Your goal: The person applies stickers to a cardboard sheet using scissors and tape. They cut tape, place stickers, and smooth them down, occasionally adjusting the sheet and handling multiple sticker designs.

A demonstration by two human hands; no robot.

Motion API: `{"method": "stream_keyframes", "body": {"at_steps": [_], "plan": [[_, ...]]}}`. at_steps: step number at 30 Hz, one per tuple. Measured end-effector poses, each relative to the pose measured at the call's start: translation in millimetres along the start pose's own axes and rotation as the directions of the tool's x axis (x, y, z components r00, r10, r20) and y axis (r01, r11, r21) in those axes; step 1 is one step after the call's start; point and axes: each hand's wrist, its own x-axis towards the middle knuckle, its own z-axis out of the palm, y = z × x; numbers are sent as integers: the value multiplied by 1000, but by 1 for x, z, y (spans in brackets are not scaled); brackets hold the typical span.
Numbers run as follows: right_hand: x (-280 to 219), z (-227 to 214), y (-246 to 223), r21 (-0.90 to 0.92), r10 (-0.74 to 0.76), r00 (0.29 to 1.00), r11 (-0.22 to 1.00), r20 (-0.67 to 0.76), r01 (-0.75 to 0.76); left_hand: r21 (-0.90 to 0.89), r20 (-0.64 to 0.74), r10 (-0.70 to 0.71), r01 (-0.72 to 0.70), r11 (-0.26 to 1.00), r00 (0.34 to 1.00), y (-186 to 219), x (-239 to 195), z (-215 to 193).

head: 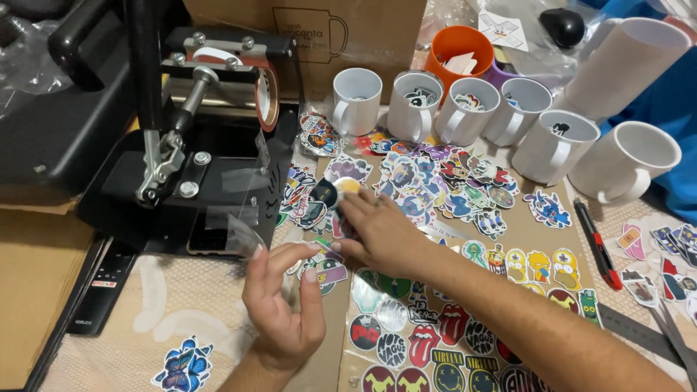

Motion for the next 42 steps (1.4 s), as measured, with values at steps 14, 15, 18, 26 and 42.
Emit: {"method": "stream_keyframes", "body": {"at_steps": [14, 15, 18, 26, 42], "plan": [[-9, -9, 26, 175, 62, 998, 983, 17, -64, 22, 6, -24, 24, 999, 1000, -4, -4, 1], [-8, -1, 35, 25, 139, 988, 990, -63, -137, 23, 3, -21, 21, 1000, 1000, -5, -4, 1], [-5, 10, 49, -140, 324, 941, 932, -100, -336, 31, 6, -23, 23, 999, 1000, -6, -4, 1], [-15, 4, 25, 57, 112, 993, 992, -48, -109, 55, 4, -24, 23, 998, 1000, -8, -5, 2], [-39, -21, 54, -171, 564, 820, 803, -95, -572, 50, -1, -18, 18, 999, 1000, -11, -5, 2]]}}
